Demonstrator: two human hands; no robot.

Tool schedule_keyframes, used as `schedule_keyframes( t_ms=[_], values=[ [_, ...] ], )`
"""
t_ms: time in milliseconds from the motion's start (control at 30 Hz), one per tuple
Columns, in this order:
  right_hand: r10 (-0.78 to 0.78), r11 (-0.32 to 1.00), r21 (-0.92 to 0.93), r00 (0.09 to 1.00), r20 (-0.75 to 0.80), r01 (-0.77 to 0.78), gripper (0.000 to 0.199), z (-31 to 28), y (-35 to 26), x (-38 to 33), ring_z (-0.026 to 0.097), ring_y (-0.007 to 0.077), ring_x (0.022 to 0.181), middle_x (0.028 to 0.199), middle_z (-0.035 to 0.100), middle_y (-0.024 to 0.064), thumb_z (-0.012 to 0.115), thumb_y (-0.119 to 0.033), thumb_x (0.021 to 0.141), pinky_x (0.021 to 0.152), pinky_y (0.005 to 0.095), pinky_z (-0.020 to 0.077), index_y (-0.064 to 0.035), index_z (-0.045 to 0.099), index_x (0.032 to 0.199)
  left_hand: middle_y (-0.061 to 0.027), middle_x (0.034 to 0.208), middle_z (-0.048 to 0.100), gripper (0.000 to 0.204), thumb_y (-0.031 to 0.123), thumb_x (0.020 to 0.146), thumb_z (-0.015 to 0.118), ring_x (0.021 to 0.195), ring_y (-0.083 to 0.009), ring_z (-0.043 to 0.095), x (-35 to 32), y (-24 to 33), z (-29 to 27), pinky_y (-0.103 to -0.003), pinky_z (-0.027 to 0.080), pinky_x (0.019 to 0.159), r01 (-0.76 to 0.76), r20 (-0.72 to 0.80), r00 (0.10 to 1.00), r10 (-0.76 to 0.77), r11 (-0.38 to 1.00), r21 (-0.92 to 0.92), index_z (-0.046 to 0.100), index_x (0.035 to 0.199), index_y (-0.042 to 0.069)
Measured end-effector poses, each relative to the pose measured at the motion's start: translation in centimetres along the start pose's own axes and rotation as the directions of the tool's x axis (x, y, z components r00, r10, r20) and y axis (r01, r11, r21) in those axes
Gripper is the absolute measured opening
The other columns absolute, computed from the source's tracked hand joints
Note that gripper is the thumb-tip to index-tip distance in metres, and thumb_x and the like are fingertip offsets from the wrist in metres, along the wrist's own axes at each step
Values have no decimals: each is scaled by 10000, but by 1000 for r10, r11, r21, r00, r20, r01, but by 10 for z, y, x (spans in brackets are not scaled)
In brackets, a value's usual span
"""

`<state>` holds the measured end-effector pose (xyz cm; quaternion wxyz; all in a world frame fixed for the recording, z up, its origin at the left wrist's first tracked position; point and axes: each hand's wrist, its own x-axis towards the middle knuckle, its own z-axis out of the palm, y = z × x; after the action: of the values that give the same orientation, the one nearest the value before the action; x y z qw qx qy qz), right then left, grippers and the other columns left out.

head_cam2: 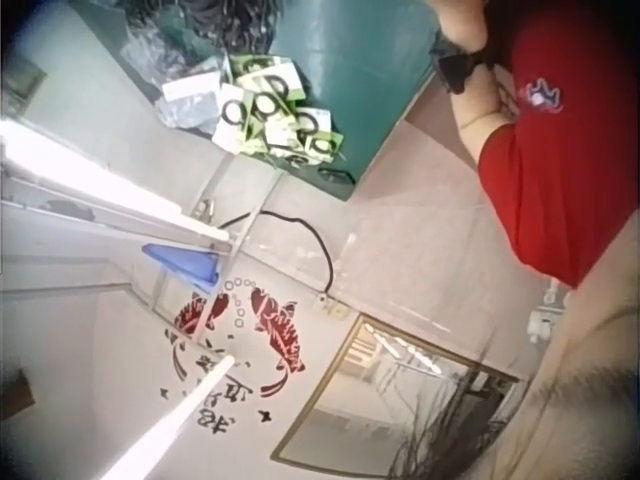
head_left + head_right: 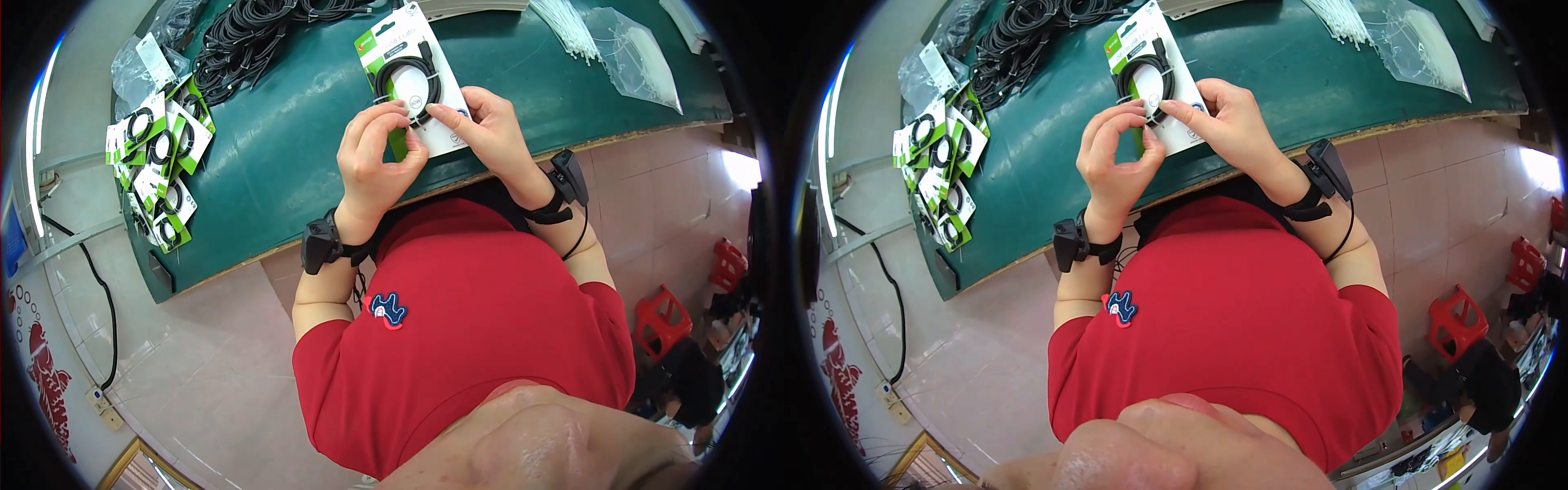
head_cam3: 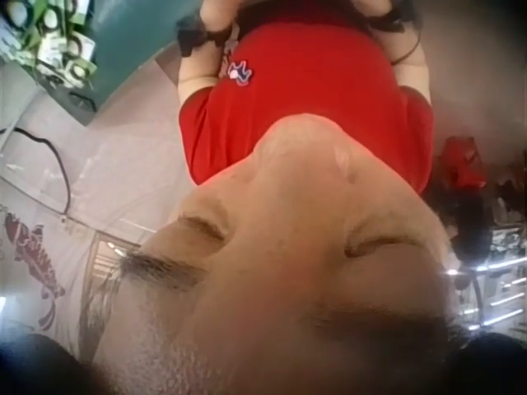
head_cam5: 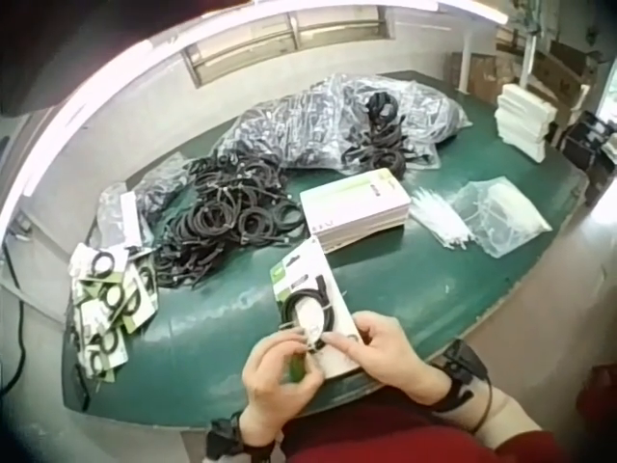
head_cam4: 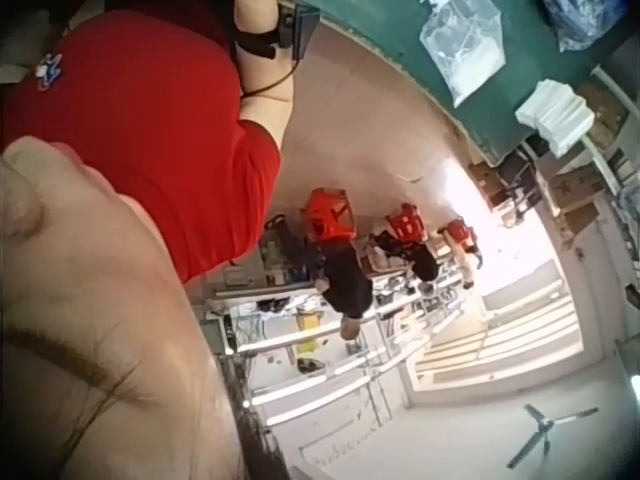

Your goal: Manually packaging black cables onto retail cards using plastic ties.

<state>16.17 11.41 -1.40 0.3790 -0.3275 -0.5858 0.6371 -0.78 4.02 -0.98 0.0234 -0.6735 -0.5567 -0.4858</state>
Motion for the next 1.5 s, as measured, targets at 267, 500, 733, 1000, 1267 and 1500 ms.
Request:
schedule_keyframes(
  t_ms=[267, 500, 733, 1000, 1267, 1500],
  values=[
    [-123, 971, -205, 992, 16, 123, 213, -3, 5, -1, 575, 20, 749, 871, 687, 3, 741, -176, 947, 612, 195, 440, 21, 691, 1011, -102, 975, 695, 239, -46, 664, 725, 973, -279, 701, 3, 3, 0, -370, 571, 833, 43, -12, 999, -43, 999, -2, 648, 873, 39],
    [113, 960, 260, 993, -41, -99, 228, -3, 6, 2, 580, 27, 763, 917, 693, 7, 728, -172, 958, 656, 186, 459, 25, 679, 1061, -100, 999, 692, 249, -39, 716, 751, 979, -260, 692, 3, -8, -3, -360, 568, 844, 22, -43, 998, -35, 961, -276, 658, 934, 34],
    [50, 999, -5, 997, 65, -50, 253, -14, 5, 0, 629, 72, 840, 996, 708, 41, 737, -170, 948, 711, 230, 514, 20, 673, 1102, -44, 964, 687, 245, 151, 909, 771, 862, -118, 659, -3, 11, -9, -256, 536, 716, 650, 298, 515, -803, 140, -747, 663, 1081, 12],
    [-595, 489, -683, 780, 193, 542, 306, 2, -27, 0, 567, 263, 1217, 1303, 620, 105, 826, -130, 791, 951, 377, 487, -36, 713, 1059, -43, 993, 716, 221, 139, 973, 703, 820, -74, 647, -17, -2, -12, -206, 501, 692, 652, 386, 608, -694, 160, -741, 676, 1139, -4],
    [-627, 270, -561, 585, 515, 782, 286, 2, -21, -7, 503, 338, 1316, 1408, 567, 107, 795, -96, 790, 1078, 424, 414, -39, 712, 1058, -61, 1037, 728, 204, 128, 981, 688, 813, -56, 649, -24, 13, -21, -204, 503, 665, 609, 422, 647, -635, 97, -787, 680, 1136, -5],
    [-553, 720, -409, 820, 149, 560, 317, 2, -22, -22, 581, 249, 1198, 1283, 631, 125, 691, -25, 872, 988, 362, 467, -7, 640, 1185, -64, 1026, 730, 213, 141, 1005, 650, 793, -77, 662, -25, 17, -41, -210, 504, 652, 569, 435, 620, -653, -8, -823, 662, 1160, -5]
  ],
)
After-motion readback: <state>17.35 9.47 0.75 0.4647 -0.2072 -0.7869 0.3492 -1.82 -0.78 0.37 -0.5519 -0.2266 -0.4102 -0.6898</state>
